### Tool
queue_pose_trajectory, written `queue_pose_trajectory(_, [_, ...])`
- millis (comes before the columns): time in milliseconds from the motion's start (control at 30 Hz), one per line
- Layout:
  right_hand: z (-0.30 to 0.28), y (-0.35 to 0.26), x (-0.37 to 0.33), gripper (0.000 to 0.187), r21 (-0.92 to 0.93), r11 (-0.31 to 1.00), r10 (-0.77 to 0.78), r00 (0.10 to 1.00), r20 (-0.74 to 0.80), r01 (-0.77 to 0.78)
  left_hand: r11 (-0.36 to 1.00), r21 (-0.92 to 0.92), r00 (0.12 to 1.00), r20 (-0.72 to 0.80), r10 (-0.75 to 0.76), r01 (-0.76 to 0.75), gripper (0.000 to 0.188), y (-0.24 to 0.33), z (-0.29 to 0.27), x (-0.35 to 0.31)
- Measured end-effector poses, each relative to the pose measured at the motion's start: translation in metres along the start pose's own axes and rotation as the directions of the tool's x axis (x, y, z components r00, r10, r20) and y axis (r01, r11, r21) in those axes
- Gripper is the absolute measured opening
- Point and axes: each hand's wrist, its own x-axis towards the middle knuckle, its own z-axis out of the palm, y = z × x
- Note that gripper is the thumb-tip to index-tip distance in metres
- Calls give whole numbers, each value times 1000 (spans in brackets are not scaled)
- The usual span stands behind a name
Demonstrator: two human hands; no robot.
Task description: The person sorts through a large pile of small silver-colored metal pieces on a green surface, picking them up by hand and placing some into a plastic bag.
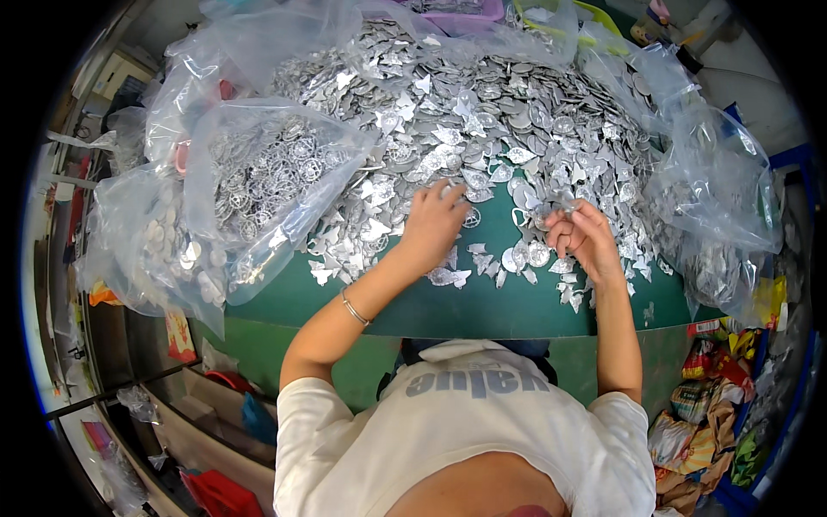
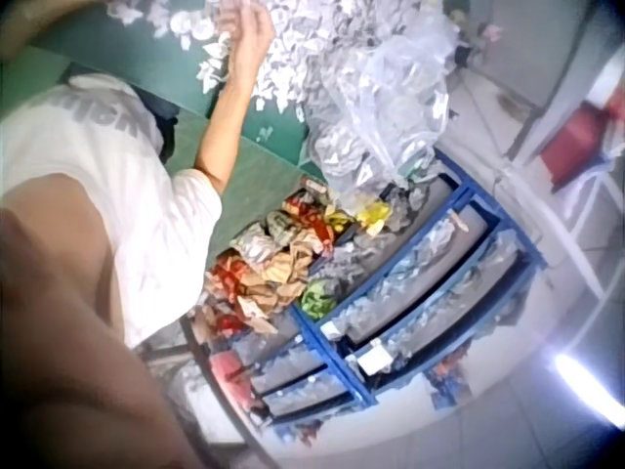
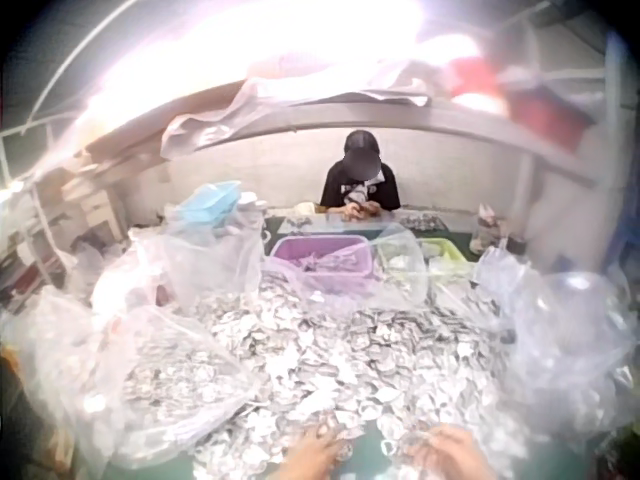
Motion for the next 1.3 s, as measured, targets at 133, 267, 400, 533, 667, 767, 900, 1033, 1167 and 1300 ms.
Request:
queue_pose_trajectory(133, [-2,2,4,30,379,925,-28,995,96,-10,998,17,998,-22,62,-61,18,-2,-8,-8])
queue_pose_trajectory(267, [8,10,12,21,491,869,60,998,13,-59,966,-243,996,9,92,-87,19,2,-9,-21])
queue_pose_trajectory(400, [9,12,11,13,431,884,217,976,-31,-183,964,-253,995,-85,58,-78,25,4,-14,-16])
queue_pose_trajectory(533, [22,7,16,23,424,862,327,944,-43,-279,999,-6,999,-10,-51,51,37,11,-2,-3])
queue_pose_trajectory(667, [15,1,30,32,279,927,266,964,-22,-249,998,40,998,14,-58,58,39,11,13,-1])
queue_pose_trajectory(767, [21,-18,54,27,108,985,143,985,-96,-133,999,-2,999,-16,-45,45,35,9,14,0])
queue_pose_trajectory(900, [48,-74,122,21,-450,845,-372,922,-108,288,996,-36,996,-26,-82,81,35,7,11,-2])
queue_pose_trajectory(1033, [44,-116,212,24,-935,-132,-762,570,308,328,987,-131,995,-34,-98,93,35,8,9,-4])
queue_pose_trajectory(1167, [28,-109,234,21,-793,-609,-637,612,468,-27,971,-220,994,-31,-106,96,34,5,12,-4])
queue_pose_trajectory(1300, [40,-91,198,21,-836,-490,-711,442,547,246,968,-233,993,-48,-109,95,33,2,11,-4])
